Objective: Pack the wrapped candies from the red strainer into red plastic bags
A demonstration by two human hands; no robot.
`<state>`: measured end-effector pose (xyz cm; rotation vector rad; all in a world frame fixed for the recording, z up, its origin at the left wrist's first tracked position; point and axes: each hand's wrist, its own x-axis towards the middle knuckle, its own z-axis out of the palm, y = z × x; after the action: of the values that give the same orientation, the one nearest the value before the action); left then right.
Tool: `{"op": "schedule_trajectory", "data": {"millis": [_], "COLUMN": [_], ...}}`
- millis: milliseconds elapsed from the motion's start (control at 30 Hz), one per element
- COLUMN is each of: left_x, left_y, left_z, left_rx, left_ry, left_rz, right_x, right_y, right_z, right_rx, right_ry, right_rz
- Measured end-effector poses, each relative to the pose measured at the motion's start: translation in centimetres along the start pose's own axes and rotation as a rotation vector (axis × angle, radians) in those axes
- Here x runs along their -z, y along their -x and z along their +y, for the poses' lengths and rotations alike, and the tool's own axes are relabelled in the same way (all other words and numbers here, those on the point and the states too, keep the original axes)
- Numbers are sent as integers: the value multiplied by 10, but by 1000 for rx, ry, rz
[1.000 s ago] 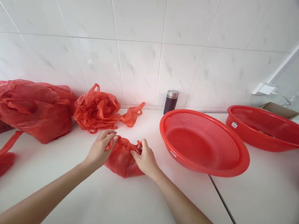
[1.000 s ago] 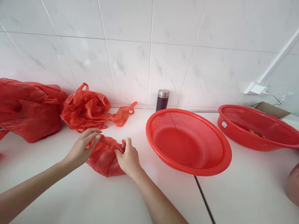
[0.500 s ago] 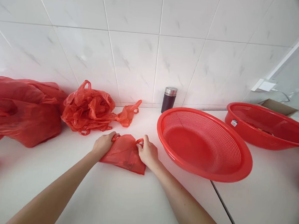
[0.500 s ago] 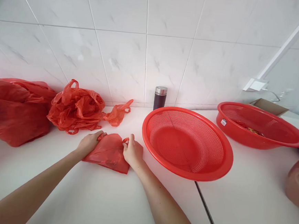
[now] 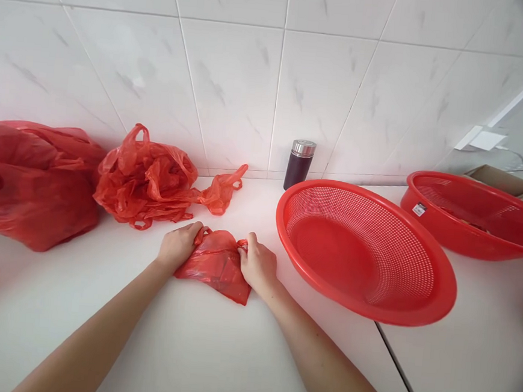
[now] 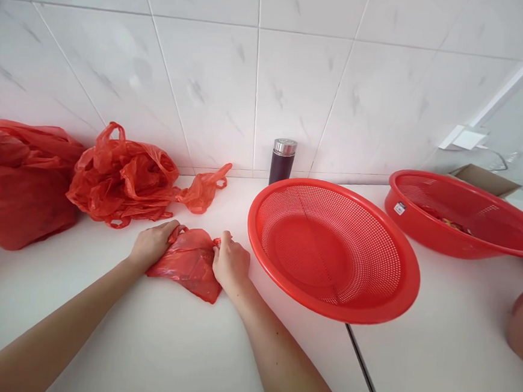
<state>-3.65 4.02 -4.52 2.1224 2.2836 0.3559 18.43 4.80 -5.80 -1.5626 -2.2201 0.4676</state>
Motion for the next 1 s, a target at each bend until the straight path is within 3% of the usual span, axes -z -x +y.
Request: {"op": "schedule_trajectory", "data": {"millis": [167, 300, 567, 800, 1000], "left_x": [5, 10, 10, 12, 12], "left_y": [10, 12, 13, 6, 8], "left_z": [5, 14, 43, 41, 29], "left_rx": [116, 223, 155, 97, 168], "left_ry": [135, 265, 249, 270, 457], "left_rz": [83, 52, -151, -203, -157], "right_x": [5, 7, 1, 1, 3], "right_y": [5, 6, 1, 2, 10], "right_z": [0, -6, -6, -5, -4], "right_rx": [12, 14, 67, 93, 110], "right_ry": [-72, -252, -44, 26, 9], "right_rz": [52, 109, 7, -13, 33]}}
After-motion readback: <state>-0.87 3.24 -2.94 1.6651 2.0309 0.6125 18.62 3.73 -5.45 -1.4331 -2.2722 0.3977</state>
